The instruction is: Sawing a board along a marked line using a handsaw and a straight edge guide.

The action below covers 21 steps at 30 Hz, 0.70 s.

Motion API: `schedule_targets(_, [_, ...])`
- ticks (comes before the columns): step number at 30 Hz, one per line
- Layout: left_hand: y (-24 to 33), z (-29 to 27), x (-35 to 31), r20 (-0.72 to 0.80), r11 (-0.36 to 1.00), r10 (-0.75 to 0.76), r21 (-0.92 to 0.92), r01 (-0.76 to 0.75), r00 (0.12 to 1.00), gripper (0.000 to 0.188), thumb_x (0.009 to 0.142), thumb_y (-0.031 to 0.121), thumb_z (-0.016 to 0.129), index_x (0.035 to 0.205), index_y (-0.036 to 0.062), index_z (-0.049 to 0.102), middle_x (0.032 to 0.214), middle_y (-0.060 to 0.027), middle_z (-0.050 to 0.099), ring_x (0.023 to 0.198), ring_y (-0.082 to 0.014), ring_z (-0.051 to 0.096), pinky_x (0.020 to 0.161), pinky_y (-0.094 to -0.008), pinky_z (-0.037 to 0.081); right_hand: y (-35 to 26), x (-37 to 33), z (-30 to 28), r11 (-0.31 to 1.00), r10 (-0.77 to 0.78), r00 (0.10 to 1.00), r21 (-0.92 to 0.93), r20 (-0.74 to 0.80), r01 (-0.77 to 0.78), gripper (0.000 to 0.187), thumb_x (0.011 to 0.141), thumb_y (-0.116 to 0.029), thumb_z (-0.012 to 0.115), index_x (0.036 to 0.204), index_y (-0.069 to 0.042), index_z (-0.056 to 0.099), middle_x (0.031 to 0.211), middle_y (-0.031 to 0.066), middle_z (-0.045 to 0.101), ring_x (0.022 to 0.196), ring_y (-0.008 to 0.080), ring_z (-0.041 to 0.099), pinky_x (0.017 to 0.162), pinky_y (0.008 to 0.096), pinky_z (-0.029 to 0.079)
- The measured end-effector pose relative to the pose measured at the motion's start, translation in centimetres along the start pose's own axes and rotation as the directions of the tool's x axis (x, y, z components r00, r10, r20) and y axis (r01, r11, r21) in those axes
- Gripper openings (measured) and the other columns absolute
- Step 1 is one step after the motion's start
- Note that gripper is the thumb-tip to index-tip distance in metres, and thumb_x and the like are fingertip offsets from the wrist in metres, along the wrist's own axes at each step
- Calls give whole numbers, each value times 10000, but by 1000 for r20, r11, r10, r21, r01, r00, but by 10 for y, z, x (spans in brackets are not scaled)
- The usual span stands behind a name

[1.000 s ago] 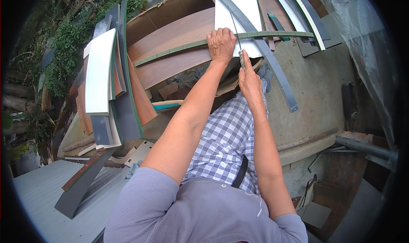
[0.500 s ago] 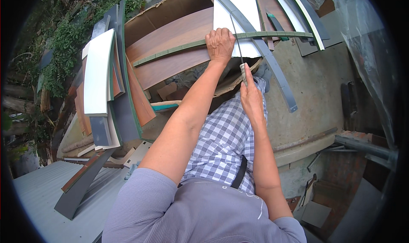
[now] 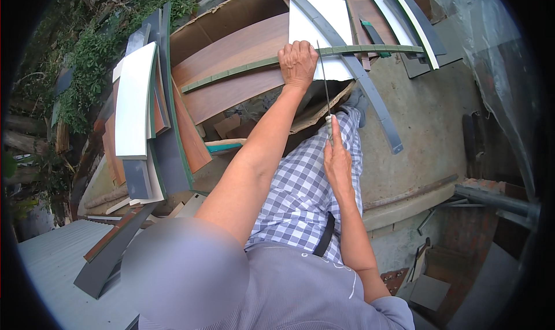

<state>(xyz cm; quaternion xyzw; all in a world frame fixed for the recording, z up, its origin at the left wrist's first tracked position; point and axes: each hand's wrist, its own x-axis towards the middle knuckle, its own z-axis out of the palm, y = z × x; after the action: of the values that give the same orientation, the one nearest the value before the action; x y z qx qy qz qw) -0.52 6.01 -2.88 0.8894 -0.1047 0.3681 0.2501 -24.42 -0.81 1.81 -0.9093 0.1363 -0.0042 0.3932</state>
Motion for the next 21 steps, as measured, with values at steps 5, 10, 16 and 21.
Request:
schedule_targets(5, [-1,2,1,-15,999,22,26,-22,1000,101,822,220,551,796,123,557,759,-55,566,767,-239,538,704,-380,370,13,-20,-4,985,48,999,169,-10,-45,623,924,-52,439,1481,-222,218,1249,204,558,1076,390,582,878,444,470])
schedule_targets(10, [-11,-6,5,134,982,-50,-174,73,990,155,878,203,510,932,74,580,881,-110,604,879,-285,559,780,-411,400,21,-34,-5,976,50,993,214,-103,-27,595,931,-54,423,1477,-169,218,1394,181,439,1201,393,493,963,429,434])
schedule_targets(16, [-37,-20,23,234,961,-129,-212,180,964,232,915,214,479,994,38,608,942,-173,605,919,-349,569,828,-448,428,19,-27,0,983,-86,964,139,-252,124,592,934,-68,433,1478,-156,217,1363,180,470,1195,371,506,973,422,425])
schedule_targets(21, [-38,-15,6,275,995,-84,-31,96,958,211,879,274,537,854,81,620,865,-108,613,863,-294,576,748,-427,422,1,-15,4,986,-68,982,140,-179,94,598,930,-70,452,1475,-180,232,1259,207,536,1111,359,562,927,427,449])
